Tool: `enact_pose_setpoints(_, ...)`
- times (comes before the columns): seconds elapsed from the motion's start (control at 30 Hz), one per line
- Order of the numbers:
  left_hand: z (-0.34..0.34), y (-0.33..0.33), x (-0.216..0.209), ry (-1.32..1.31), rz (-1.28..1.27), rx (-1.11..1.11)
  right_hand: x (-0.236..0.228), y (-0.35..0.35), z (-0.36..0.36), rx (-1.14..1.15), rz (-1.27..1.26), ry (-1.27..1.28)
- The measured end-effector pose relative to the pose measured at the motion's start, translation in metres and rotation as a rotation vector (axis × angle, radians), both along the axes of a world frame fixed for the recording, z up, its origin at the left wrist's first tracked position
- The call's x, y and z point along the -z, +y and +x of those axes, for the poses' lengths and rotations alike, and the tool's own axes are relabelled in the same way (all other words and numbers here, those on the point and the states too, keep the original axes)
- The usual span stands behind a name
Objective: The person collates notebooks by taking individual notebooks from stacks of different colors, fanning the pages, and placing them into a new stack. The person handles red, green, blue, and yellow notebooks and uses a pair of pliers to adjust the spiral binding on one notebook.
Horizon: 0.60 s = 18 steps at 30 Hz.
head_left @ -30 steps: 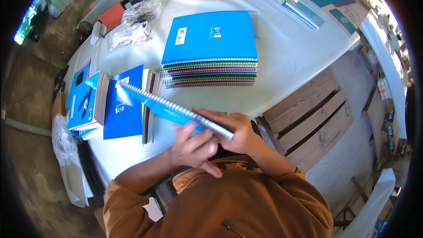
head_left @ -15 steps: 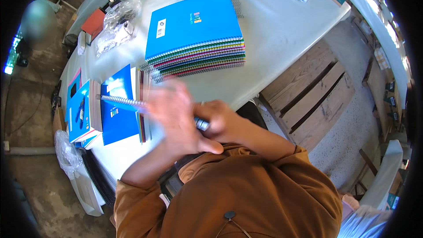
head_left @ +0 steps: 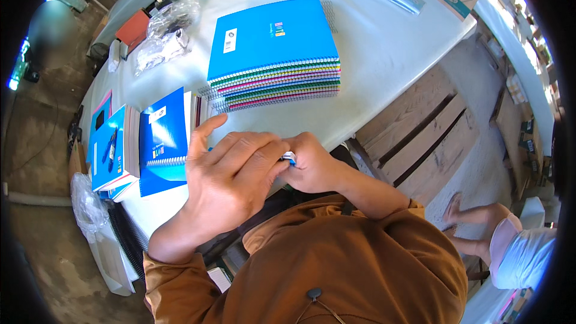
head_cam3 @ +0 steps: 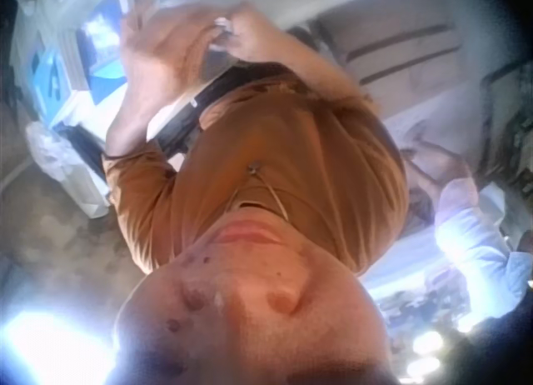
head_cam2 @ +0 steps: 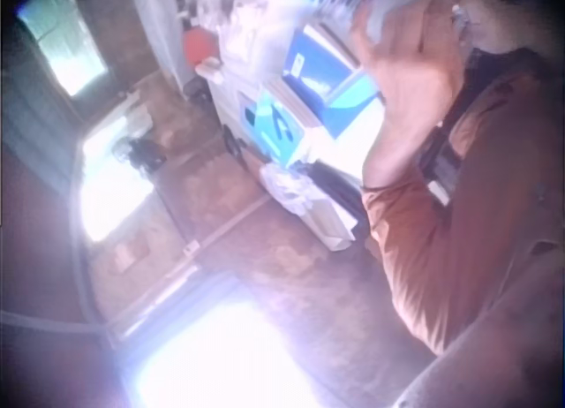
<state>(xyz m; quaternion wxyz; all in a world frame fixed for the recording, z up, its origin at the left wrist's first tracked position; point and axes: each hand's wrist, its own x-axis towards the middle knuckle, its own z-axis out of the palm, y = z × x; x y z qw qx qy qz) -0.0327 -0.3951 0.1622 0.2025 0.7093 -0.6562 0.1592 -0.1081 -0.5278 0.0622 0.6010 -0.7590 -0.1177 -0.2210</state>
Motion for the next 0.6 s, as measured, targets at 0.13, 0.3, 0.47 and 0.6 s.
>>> enact_pose_setpoints(0.13,-0.003,0.016,-0.003,0.098,-0.056,-0.035,-0.016,0.012,0.0,-0.011,0.061,0.041)
enact_pose_setpoints(0.3,0.026,0.032,0.001,-0.137,-0.307,-0.135,-0.052,-0.004,0.0,0.218,0.102,-0.251)
enact_pose_setpoints(0.47,0.048,0.008,0.021,1.26,-1.054,-0.183,-0.084,-0.038,0.04,0.114,0.848,-0.555)
enact_pose_setpoints(0.6,0.06,-0.056,-0.017,0.941,-1.046,-0.22,-0.045,-0.09,0.084,0.684,0.488,-0.44)
